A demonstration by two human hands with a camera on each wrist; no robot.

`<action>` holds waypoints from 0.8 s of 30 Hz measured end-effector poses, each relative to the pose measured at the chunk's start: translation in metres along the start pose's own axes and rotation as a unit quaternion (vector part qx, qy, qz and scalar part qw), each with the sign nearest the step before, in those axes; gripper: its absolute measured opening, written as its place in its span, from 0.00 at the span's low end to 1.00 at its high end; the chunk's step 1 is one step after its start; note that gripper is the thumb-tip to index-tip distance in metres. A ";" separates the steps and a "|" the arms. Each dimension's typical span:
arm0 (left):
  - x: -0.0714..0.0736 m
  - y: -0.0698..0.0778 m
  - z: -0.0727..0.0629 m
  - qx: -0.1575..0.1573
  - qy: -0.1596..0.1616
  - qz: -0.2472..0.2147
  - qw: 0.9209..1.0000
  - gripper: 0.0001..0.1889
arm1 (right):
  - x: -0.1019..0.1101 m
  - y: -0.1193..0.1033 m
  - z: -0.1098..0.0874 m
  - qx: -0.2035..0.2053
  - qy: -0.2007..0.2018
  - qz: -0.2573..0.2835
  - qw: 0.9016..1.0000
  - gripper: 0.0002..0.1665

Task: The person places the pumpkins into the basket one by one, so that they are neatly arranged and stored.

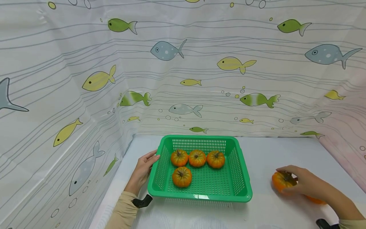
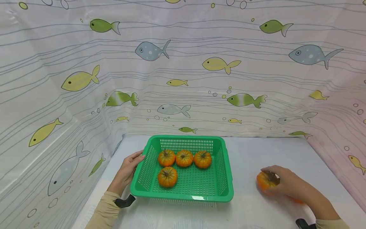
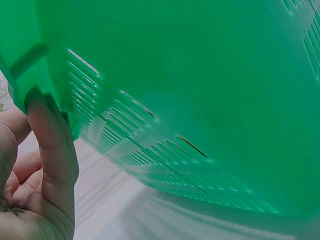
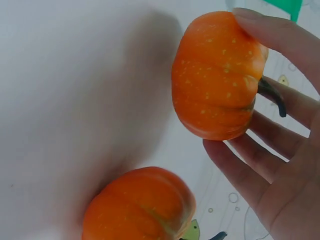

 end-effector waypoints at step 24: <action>0.000 0.000 0.000 0.000 0.001 0.001 1.000 0.29 | 0.019 -0.032 0.017 0.035 0.043 0.034 0.998 0.44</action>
Point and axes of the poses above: each hand's wrist, its own z-axis towards the middle knuckle, its own x-axis out of the back of the hand, y = z × x, the point moved 9 cm from there along z, towards the middle knuckle, and after that the axes turned 15 degrees about -z, right-handed, at the moved point
